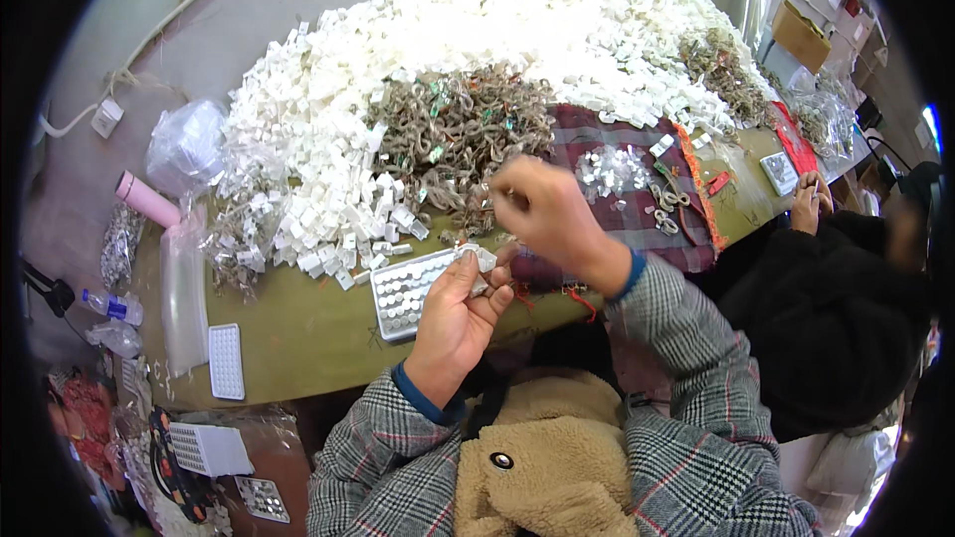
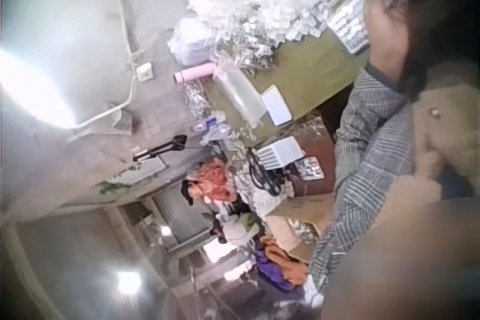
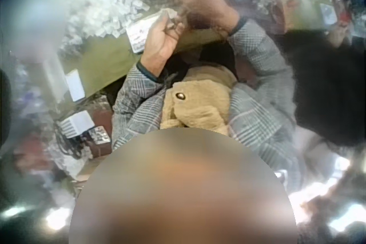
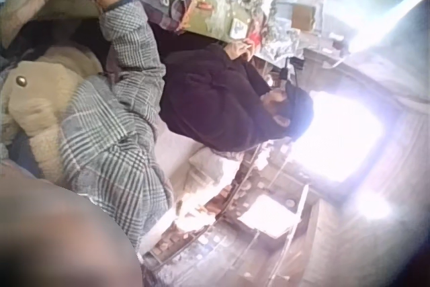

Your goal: The person repeatedly picks small white plastic housings and metal contacts from piles on the table, inserts the contacts into the housings, and places the assembled units into a white tray. The person works one at a time, handling each component by hand without tools.

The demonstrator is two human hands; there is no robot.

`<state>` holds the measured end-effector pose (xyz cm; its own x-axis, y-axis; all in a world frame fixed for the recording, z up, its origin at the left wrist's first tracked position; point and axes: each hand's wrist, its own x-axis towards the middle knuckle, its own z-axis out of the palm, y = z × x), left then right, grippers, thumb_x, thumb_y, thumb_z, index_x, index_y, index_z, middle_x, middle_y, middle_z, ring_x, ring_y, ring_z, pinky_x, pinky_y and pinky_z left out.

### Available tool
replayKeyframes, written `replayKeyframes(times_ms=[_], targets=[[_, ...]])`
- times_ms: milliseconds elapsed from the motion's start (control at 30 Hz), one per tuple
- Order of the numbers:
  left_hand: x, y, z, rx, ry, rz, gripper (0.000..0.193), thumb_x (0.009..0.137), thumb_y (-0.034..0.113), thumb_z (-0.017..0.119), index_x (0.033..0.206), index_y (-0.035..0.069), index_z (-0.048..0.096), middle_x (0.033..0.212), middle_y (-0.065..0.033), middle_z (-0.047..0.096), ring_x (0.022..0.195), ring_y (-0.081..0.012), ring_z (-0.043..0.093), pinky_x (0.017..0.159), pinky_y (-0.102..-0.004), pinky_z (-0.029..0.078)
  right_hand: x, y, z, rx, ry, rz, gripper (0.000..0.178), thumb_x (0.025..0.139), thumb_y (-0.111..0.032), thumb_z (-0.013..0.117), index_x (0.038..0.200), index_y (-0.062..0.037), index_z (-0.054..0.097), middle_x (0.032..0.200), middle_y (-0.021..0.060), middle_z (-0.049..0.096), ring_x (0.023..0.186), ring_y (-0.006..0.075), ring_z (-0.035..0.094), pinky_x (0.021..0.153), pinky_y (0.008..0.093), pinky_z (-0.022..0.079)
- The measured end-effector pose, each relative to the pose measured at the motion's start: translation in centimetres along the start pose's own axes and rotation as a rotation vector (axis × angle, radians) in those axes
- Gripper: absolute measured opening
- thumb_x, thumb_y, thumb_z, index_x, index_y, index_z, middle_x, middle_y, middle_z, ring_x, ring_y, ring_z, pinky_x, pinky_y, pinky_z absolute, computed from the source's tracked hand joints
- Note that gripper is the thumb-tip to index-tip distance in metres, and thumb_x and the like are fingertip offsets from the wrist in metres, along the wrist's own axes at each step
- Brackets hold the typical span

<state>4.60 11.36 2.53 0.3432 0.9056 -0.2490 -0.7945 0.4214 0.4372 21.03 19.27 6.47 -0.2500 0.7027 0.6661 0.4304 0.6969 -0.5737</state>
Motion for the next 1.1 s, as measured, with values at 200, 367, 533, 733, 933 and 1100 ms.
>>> replayKeyframes(times_ms=[200,367,533,733,933,1100], targets=[[-1.5,-1.5,-1.7,0.055,-0.057,-0.113,0.03,0.107,0.025,0.045,0.117,-0.002,0.054,0.114,-0.0143,0.065,0.085,-0.0132,0.061,0.071,-0.0282,0.057,-11.3,-4.0,0.5,0.052,0.04,0.06,0.021,0.074,0.005,0.07,0.094,-0.0009,0.066,0.087,0.0129,0.066,0.069,0.0291,0.066,0.06,0.035,0.053],[-3.1,-2.1,-2.1,0.226,-0.041,-0.043,0.026,0.106,0.022,0.046,0.117,-0.001,0.052,0.107,-0.013,0.064,0.082,-0.0132,0.06,0.072,-0.0288,0.056,-13.7,-4.5,-0.2,0.289,-0.014,0.261,0.018,0.078,0.006,0.067,0.096,0.0019,0.065,0.094,0.0143,0.066,0.075,0.0235,0.065,0.064,0.0306,0.051],[-3.8,-2.5,-1.4,0.605,-0.031,0.18,0.02,0.103,0.013,0.053,0.117,-0.001,0.051,0.104,-0.0103,0.065,0.089,-0.0162,0.066,0.08,-0.0319,0.058,-12.9,-3.8,-0.5,0.674,0.063,0.722,0.011,0.091,-0.002,0.064,0.1,0.0041,0.066,0.098,0.0045,0.067,0.078,0.0067,0.057,0.066,0.0236,0.047],[-3.2,-0.7,1.1,1.164,-0.061,0.314,0.024,0.1,0.011,0.056,0.119,-0.003,0.052,0.109,-0.0105,0.066,0.09,-0.0154,0.067,0.082,-0.0294,0.056,-9.4,-3.6,-1.3,0.711,-0.149,0.786,0.021,0.095,-0.014,0.067,0.103,0.0055,0.068,0.087,0.0028,0.067,0.079,0.005,0.059,0.068,0.0212,0.047],[2.2,6.3,4.5,0.794,-0.118,0.374,0.017,0.099,0.01,0.057,0.109,-0.004,0.055,0.099,-0.0112,0.067,0.087,-0.0192,0.069,0.079,-0.032,0.059,-2.0,-1.6,-2.5,0.745,0.026,0.568,0.028,0.099,-0.014,0.059,0.12,0.0055,0.062,0.104,0.0064,0.068,0.088,0.008,0.06,0.081,0.0247,0.049],[6.1,9.3,4.1,0.698,0.039,0.079,0.018,0.102,0.01,0.052,0.101,-0.008,0.049,0.102,-0.0206,0.063,0.091,-0.0288,0.069,0.079,-0.0366,0.063,-2.5,-0.3,-2.8,0.606,-0.015,0.688,0.017,0.097,-0.01,0.061,0.105,0.0033,0.067,0.095,0.0058,0.07,0.082,0.008,0.062,0.073,0.0235,0.051]])
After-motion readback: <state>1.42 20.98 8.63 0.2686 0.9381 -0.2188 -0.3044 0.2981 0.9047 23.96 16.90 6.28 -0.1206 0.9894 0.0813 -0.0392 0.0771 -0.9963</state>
